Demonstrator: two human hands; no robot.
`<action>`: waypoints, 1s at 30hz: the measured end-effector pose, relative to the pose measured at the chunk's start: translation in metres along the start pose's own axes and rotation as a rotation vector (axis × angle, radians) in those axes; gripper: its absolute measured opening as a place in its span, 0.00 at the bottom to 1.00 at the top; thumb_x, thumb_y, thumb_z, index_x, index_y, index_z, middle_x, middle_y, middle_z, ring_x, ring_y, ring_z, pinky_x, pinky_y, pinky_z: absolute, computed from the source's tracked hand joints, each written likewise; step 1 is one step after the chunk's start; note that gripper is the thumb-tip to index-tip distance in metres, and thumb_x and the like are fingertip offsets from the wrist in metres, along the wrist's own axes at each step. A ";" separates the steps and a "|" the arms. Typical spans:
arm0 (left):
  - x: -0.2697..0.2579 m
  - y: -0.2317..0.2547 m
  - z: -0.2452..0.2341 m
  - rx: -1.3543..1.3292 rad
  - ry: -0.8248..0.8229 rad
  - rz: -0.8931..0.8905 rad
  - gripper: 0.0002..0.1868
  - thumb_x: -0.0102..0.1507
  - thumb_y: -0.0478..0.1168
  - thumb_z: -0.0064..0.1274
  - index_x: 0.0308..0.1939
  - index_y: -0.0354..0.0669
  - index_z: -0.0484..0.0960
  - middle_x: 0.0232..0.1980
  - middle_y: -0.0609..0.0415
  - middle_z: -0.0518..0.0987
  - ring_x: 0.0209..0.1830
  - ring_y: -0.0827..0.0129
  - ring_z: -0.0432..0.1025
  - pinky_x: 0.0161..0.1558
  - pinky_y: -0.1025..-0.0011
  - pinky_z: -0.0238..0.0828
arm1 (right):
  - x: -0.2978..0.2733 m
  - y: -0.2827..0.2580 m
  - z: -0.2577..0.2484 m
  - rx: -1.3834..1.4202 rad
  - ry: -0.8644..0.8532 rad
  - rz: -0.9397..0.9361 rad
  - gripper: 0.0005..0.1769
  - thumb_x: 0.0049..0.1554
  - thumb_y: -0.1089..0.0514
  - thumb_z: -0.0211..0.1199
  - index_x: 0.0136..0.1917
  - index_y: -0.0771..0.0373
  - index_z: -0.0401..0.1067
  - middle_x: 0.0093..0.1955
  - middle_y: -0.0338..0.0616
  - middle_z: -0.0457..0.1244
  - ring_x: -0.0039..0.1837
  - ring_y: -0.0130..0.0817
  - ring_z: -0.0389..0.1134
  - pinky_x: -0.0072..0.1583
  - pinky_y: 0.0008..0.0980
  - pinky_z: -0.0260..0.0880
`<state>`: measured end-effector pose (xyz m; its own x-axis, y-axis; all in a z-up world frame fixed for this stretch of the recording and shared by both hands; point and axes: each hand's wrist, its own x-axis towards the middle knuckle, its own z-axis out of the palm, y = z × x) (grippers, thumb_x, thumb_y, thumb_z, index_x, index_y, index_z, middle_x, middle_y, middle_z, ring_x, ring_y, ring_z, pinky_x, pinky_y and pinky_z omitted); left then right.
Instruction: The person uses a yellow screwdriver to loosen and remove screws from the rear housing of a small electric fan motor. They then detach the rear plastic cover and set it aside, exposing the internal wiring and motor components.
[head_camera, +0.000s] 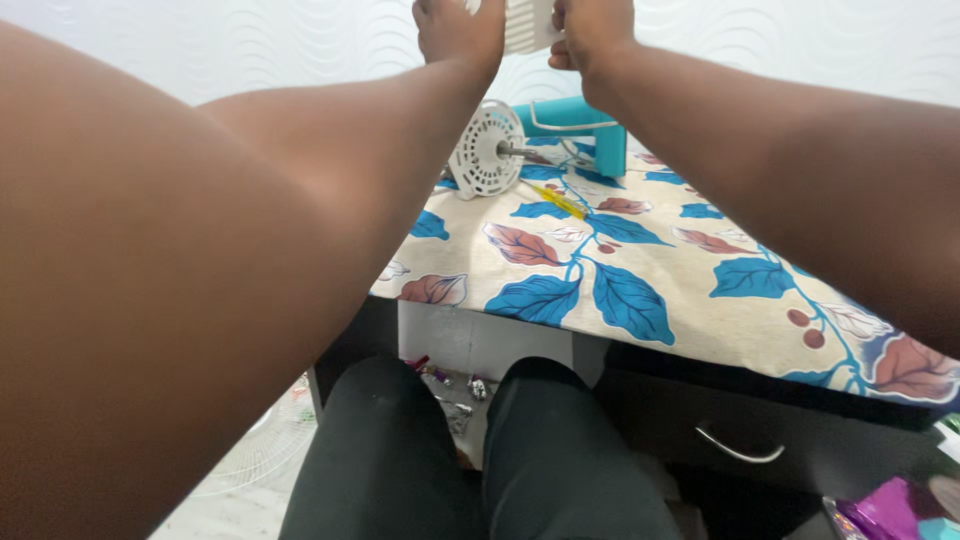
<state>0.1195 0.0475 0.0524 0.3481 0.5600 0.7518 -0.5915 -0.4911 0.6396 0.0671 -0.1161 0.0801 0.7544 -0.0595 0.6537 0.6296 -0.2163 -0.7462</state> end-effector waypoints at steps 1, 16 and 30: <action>-0.003 -0.005 -0.010 -0.068 -0.045 -0.061 0.37 0.57 0.62 0.61 0.59 0.42 0.68 0.60 0.41 0.73 0.59 0.48 0.71 0.59 0.54 0.68 | -0.008 -0.003 0.007 -0.006 -0.013 -0.005 0.15 0.57 0.43 0.60 0.40 0.56 0.68 0.38 0.36 0.65 0.40 0.29 0.70 0.44 0.32 0.76; -0.012 -0.050 -0.096 -0.066 -0.380 -0.213 0.37 0.64 0.63 0.51 0.73 0.58 0.61 0.53 0.48 0.80 0.54 0.58 0.78 0.57 0.57 0.72 | -0.044 0.020 0.065 0.049 -0.184 0.003 0.20 0.58 0.45 0.65 0.51 0.65 0.74 0.44 0.39 0.66 0.44 0.28 0.66 0.49 0.33 0.69; -0.012 -0.082 -0.102 -0.164 -0.452 -0.321 0.37 0.66 0.60 0.48 0.77 0.61 0.57 0.61 0.50 0.80 0.61 0.58 0.76 0.60 0.58 0.71 | -0.079 -0.004 0.071 -0.146 -0.307 0.062 0.22 0.57 0.46 0.66 0.55 0.67 0.78 0.47 0.48 0.72 0.45 0.35 0.76 0.46 0.43 0.79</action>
<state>0.0894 0.1490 -0.0254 0.7837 0.3057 0.5407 -0.4970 -0.2133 0.8411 0.0184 -0.0414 0.0226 0.8254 0.2146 0.5222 0.5639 -0.3605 -0.7430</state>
